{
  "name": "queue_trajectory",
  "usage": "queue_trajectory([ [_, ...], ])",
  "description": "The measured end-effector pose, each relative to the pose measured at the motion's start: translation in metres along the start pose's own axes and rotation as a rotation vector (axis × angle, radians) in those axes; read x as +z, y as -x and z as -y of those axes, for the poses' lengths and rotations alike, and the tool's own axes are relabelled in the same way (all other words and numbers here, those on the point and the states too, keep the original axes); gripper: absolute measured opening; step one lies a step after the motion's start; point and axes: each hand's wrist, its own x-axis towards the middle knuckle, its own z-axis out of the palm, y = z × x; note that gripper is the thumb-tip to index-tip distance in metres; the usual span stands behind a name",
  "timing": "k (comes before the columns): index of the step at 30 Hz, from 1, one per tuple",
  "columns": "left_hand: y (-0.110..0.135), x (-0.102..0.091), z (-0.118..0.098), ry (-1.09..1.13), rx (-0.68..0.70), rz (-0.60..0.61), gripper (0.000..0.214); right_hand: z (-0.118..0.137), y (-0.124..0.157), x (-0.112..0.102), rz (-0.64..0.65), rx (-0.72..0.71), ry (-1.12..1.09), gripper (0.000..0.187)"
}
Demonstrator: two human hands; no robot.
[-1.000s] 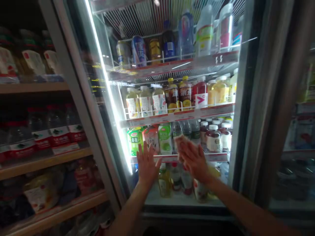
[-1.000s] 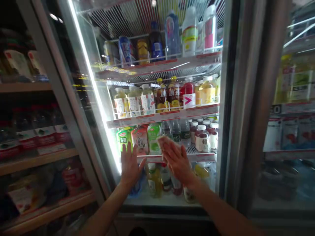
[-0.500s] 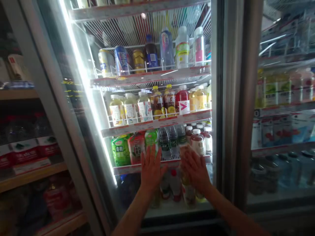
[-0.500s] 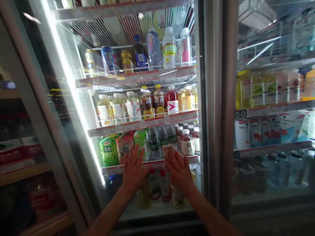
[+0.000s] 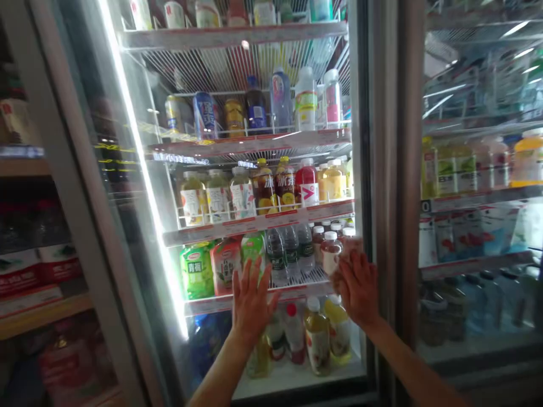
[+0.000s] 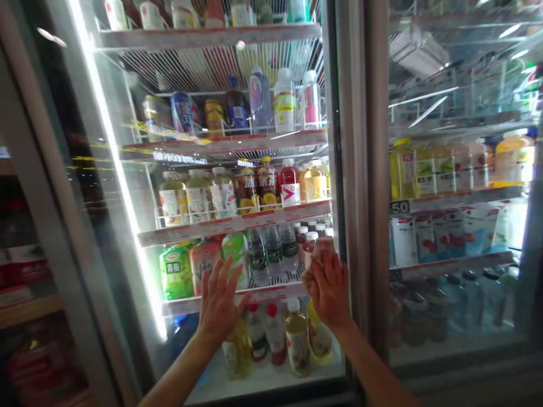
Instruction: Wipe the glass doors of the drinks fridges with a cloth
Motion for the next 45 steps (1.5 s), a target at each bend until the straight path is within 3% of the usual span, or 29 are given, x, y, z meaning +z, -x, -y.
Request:
queue_trajectory([
  [3,-0.022,-0.002,0.013,0.005,-0.063,-0.063,0.068,-0.005,-0.036,0.007,-0.173,0.122,-0.013,0.059],
  [6,-0.039,0.0,0.022,0.006,-0.144,-0.084,0.072,0.025,-0.065,0.018,-0.261,0.214,-0.044,0.056],
  [8,-0.042,0.002,0.024,0.013,-0.172,-0.082,0.071,0.057,-0.062,0.022,-0.192,0.085,-0.115,0.053],
  [10,-0.041,0.002,0.026,0.009,-0.171,-0.075,0.07,0.078,-0.049,0.022,-0.086,-0.133,-0.197,0.047],
  [12,-0.039,0.0,0.027,-0.002,-0.147,-0.062,0.07,0.075,-0.041,0.018,-0.012,-0.28,-0.229,0.04],
  [13,-0.038,-0.001,0.027,-0.007,-0.128,-0.056,0.07,0.065,-0.041,0.016,-0.016,-0.288,-0.217,0.039],
  [16,-0.036,-0.003,0.027,-0.007,-0.1,-0.044,0.07,0.026,-0.058,0.011,-0.14,-0.064,-0.108,0.042],
  [19,-0.036,-0.003,0.024,-0.004,-0.127,-0.048,0.07,0.027,-0.077,0.013,-0.244,0.165,-0.049,0.046],
  [21,-0.035,-0.003,0.024,-0.005,-0.138,-0.046,0.07,0.055,-0.079,0.017,-0.187,0.066,-0.092,0.044],
  [23,-0.034,-0.004,0.026,-0.008,-0.126,-0.039,0.07,0.084,-0.076,0.021,-0.106,-0.151,-0.158,0.04],
  [25,-0.033,-0.006,0.03,-0.014,-0.104,-0.031,0.07,0.093,-0.073,0.022,-0.063,-0.272,-0.179,0.037],
  [27,-0.032,-0.007,0.033,-0.019,-0.074,-0.024,0.069,0.077,-0.074,0.02,-0.098,-0.191,-0.136,0.037],
  [30,-0.031,-0.005,0.033,-0.019,-0.064,-0.025,0.07,0.036,-0.084,0.016,-0.233,0.108,-0.027,0.041],
  [32,-0.031,-0.002,0.03,-0.02,-0.091,-0.036,0.072,0.029,-0.09,0.016,-0.291,0.195,0.002,0.043],
  [34,-0.03,0.0,0.028,-0.019,-0.118,-0.042,0.073,0.045,-0.091,0.018,-0.242,0.111,-0.027,0.042],
  [37,-0.029,-0.001,0.029,-0.016,-0.113,-0.037,0.074,0.077,-0.085,0.021,-0.105,-0.2,-0.11,0.038],
  [39,-0.028,-0.002,0.033,-0.014,-0.087,-0.03,0.073,0.076,-0.085,0.021,-0.079,-0.312,-0.125,0.036],
  [41,-0.027,-0.003,0.035,-0.007,-0.065,-0.026,0.073,0.054,-0.091,0.019,-0.134,-0.214,-0.091,0.037],
  [43,-0.026,-0.002,0.034,0.004,-0.064,-0.024,0.073,0.027,-0.1,0.018,-0.227,0.012,-0.033,0.041],
  [45,-0.025,0.0,0.032,0.005,-0.079,-0.028,0.074,0.016,-0.108,0.018,-0.295,0.166,-0.003,0.044],
])
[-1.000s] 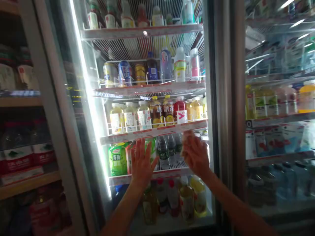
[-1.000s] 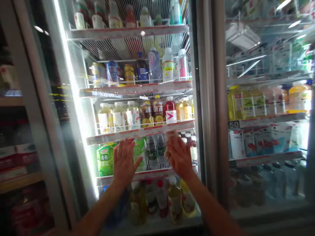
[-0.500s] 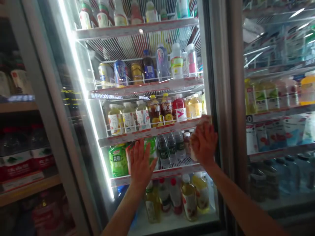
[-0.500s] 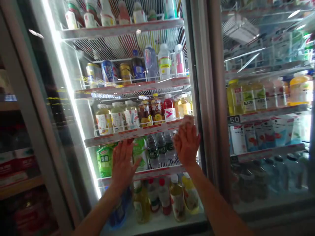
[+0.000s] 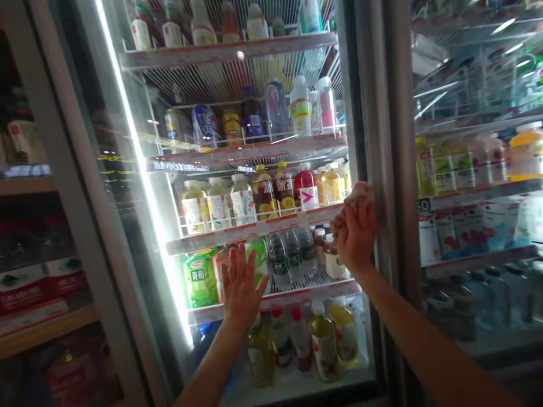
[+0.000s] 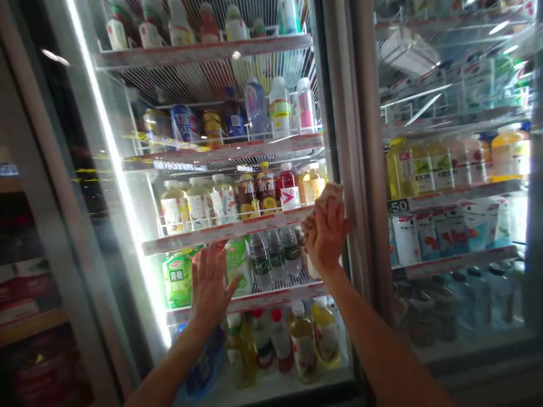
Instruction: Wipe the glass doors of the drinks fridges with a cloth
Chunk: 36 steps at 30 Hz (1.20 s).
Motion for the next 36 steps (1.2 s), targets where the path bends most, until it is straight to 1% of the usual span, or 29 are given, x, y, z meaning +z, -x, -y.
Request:
queue_trajectory([
  [1,0.0,0.001,-0.001,-0.004,-0.008,-0.002,0.074,0.004,0.0,0.001,0.002,0.004,-0.005,0.046],
  [2,0.0,0.001,-0.003,-0.009,-0.01,-0.002,0.074,0.014,0.003,0.003,0.033,-0.043,-0.028,0.047],
  [5,-0.004,-0.002,-0.002,-0.016,0.003,-0.028,0.072,0.052,0.021,0.005,0.176,-0.326,-0.142,0.048],
  [6,-0.008,-0.004,0.0,-0.019,0.002,-0.05,0.072,0.06,0.025,0.005,0.208,-0.402,-0.173,0.049],
  [7,-0.013,-0.006,0.003,-0.021,-0.008,-0.073,0.072,0.061,0.026,0.005,0.221,-0.44,-0.191,0.05],
  [8,-0.019,-0.008,0.005,-0.023,-0.023,-0.092,0.072,0.058,0.024,0.005,0.216,-0.433,-0.194,0.052],
  [9,-0.026,-0.01,0.008,-0.022,-0.038,-0.099,0.072,0.049,0.019,0.006,0.189,-0.385,-0.178,0.054],
  [12,-0.043,-0.01,0.014,-0.011,-0.069,-0.058,0.072,0.019,-0.003,0.008,0.044,-0.098,-0.071,0.058],
  [13,-0.047,-0.009,0.016,-0.01,-0.077,-0.044,0.072,0.015,-0.008,0.009,0.001,-0.011,-0.043,0.058],
  [14,-0.049,-0.008,0.016,-0.012,-0.085,-0.037,0.071,0.016,-0.01,0.01,-0.017,0.038,-0.036,0.058],
  [15,-0.05,-0.006,0.016,-0.014,-0.094,-0.033,0.071,0.022,-0.009,0.01,-0.003,0.04,-0.049,0.059],
  [16,-0.05,-0.006,0.016,-0.017,-0.099,-0.031,0.071,0.032,-0.005,0.01,0.041,-0.004,-0.078,0.059],
  [17,-0.049,-0.006,0.016,-0.022,-0.1,-0.03,0.072,0.043,0.001,0.009,0.1,-0.086,-0.114,0.06],
  [19,-0.048,-0.007,0.016,-0.033,-0.091,-0.02,0.072,0.06,0.014,0.007,0.209,-0.295,-0.18,0.059],
  [20,-0.047,-0.008,0.017,-0.039,-0.083,-0.015,0.072,0.062,0.018,0.006,0.237,-0.371,-0.192,0.059],
  [21,-0.046,-0.008,0.017,-0.044,-0.074,-0.013,0.071,0.058,0.019,0.005,0.239,-0.404,-0.187,0.058],
  [22,-0.046,-0.009,0.018,-0.049,-0.064,-0.016,0.071,0.049,0.017,0.004,0.214,-0.389,-0.166,0.058],
  [23,-0.046,-0.009,0.018,-0.053,-0.056,-0.02,0.071,0.037,0.013,0.003,0.173,-0.329,-0.133,0.057],
  [25,-0.045,-0.007,0.018,-0.058,-0.05,-0.032,0.071,0.011,0.0,0.002,0.072,-0.143,-0.056,0.056],
  [26,-0.045,-0.006,0.018,-0.059,-0.051,-0.039,0.072,0.004,-0.006,0.003,0.027,-0.059,-0.028,0.056],
  [27,-0.045,-0.005,0.018,-0.058,-0.055,-0.044,0.072,0.002,-0.01,0.004,0.002,-0.006,-0.015,0.056],
  [28,-0.045,-0.004,0.018,-0.056,-0.062,-0.045,0.073,0.008,-0.011,0.005,0.002,0.011,-0.019,0.056],
  [29,-0.045,-0.003,0.017,-0.054,-0.069,-0.042,0.073,0.019,-0.009,0.006,0.026,-0.01,-0.038,0.057],
  [30,-0.045,-0.003,0.017,-0.053,-0.076,-0.039,0.073,0.034,-0.004,0.007,0.065,-0.062,-0.068,0.057],
  [32,-0.045,-0.004,0.017,-0.054,-0.089,-0.024,0.073,0.066,0.008,0.008,0.167,-0.216,-0.136,0.057],
  [33,-0.045,-0.005,0.017,-0.056,-0.09,-0.017,0.073,0.079,0.013,0.008,0.209,-0.293,-0.164,0.057],
  [34,-0.045,-0.006,0.017,-0.059,-0.09,-0.009,0.073,0.085,0.016,0.008,0.235,-0.352,-0.182,0.056],
  [35,-0.045,-0.007,0.017,-0.06,-0.089,-0.004,0.072,0.085,0.017,0.008,0.246,-0.386,-0.189,0.055],
  [36,-0.045,-0.008,0.017,-0.059,-0.088,-0.001,0.072,0.079,0.016,0.007,0.239,-0.389,-0.185,0.055],
])
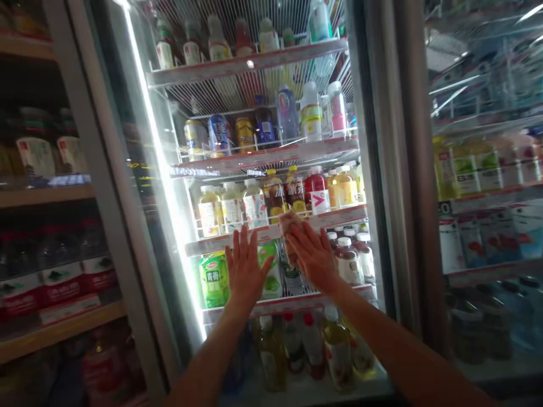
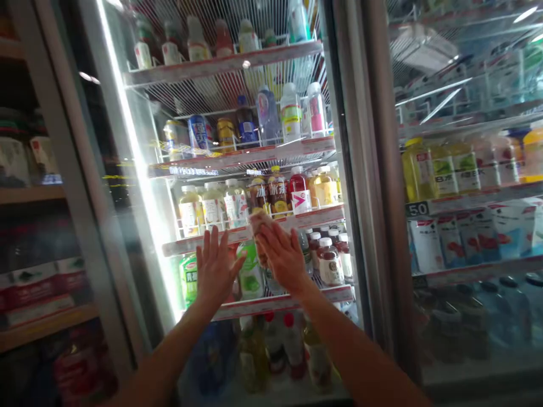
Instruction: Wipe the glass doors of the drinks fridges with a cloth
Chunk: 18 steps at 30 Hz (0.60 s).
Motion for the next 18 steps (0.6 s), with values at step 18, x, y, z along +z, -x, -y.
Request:
queue_trajectory([
  [18,0.002,0.003,0.003,0.008,0.007,-0.006,0.07,-0.032,-0.002,-0.007,-0.142,0.197,0.057,0.06],
])
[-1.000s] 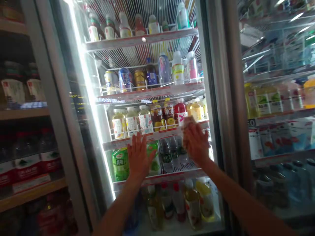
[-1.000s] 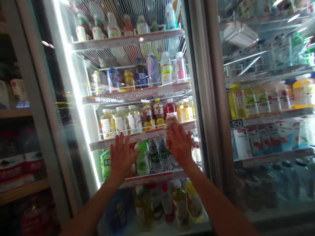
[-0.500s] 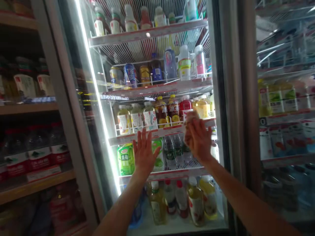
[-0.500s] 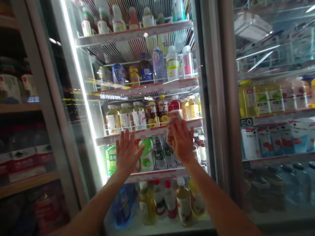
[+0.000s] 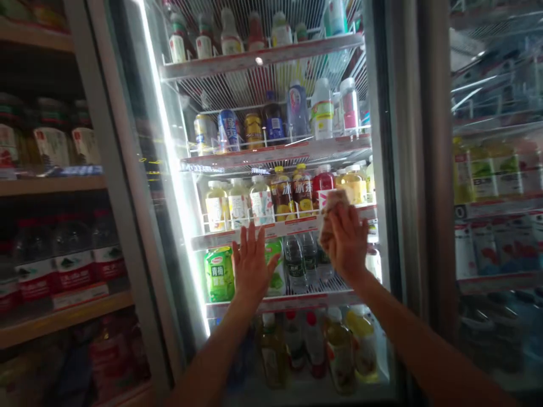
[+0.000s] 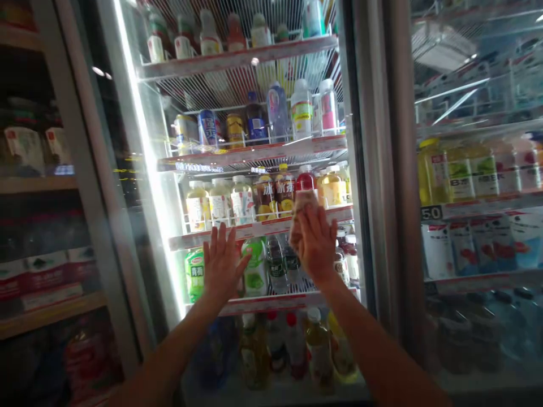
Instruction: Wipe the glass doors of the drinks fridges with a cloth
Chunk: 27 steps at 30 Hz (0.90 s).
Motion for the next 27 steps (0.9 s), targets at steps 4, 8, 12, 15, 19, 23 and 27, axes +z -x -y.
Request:
queue_trajectory([
  [4,0.001,-0.001,-0.004,0.043,-0.01,-0.026,0.069,0.0,-0.002,-0.001,0.007,0.058,-0.017,0.064],
  [8,-0.007,-0.006,-0.03,0.307,0.092,-0.081,0.057,0.039,0.004,0.002,0.189,-0.118,-0.123,0.062],
  [12,-0.02,-0.003,-0.062,0.593,0.177,-0.038,0.054,0.027,0.006,-0.013,0.265,-0.227,-0.255,0.056],
  [15,-0.03,0.006,-0.084,0.535,0.095,-0.095,0.05,-0.016,0.007,-0.026,0.153,-0.19,-0.249,0.056],
  [19,-0.052,0.024,-0.123,0.391,0.032,-0.201,0.045,-0.057,0.009,-0.024,-0.012,-0.004,-0.044,0.055],
  [23,-0.063,0.035,-0.128,0.317,0.214,-0.196,0.048,-0.062,0.011,-0.017,0.019,-0.008,0.037,0.053],
  [27,-0.043,0.012,-0.044,0.136,0.125,-0.164,0.053,-0.058,0.012,-0.018,0.055,0.0,0.041,0.051],
])
